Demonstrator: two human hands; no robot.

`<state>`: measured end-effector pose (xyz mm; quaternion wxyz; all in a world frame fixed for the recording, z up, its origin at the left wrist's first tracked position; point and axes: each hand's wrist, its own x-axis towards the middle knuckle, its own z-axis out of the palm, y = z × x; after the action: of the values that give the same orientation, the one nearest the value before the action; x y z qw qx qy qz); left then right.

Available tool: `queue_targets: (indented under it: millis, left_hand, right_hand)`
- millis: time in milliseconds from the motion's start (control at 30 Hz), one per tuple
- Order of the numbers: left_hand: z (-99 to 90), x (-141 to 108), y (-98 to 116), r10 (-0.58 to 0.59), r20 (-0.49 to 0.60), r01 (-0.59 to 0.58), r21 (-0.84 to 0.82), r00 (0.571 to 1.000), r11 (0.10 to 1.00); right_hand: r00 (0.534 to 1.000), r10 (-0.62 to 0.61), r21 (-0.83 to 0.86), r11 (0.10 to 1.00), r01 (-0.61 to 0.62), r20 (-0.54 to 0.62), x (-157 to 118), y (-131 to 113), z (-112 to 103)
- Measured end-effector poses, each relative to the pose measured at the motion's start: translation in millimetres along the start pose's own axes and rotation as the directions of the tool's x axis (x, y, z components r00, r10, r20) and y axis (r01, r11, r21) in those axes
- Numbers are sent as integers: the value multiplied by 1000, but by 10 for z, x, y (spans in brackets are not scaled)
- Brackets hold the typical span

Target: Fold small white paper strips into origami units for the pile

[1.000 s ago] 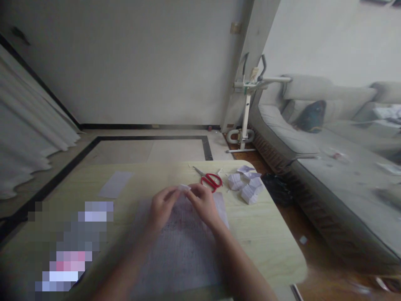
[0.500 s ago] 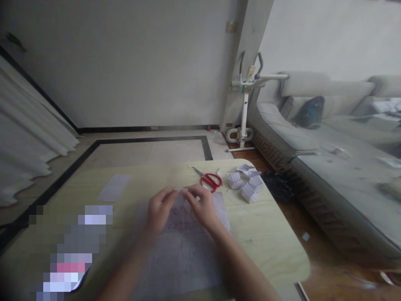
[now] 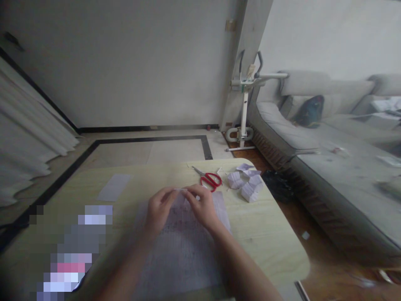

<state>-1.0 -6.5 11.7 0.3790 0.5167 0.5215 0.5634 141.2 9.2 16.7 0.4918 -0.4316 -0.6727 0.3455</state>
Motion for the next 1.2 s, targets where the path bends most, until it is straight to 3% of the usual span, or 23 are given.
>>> queue_targets:
  millis: [733, 933, 1200]
  left_hand:
    - [-1, -6, 7, 43, 1, -43, 49, 999, 998]
    - [-11, -15, 1, 54, 21, -56, 66, 998, 996]
    - [-14, -7, 6, 50, 73, -54, 51, 996, 997]
  right_hand:
    - [1000, 12, -9, 1000, -12, -2, -10, -7, 7]
    - [997, 75, 9, 997, -75, 0, -16, 3, 29]
    - [997, 62, 33, 997, -64, 42, -5, -27, -15]
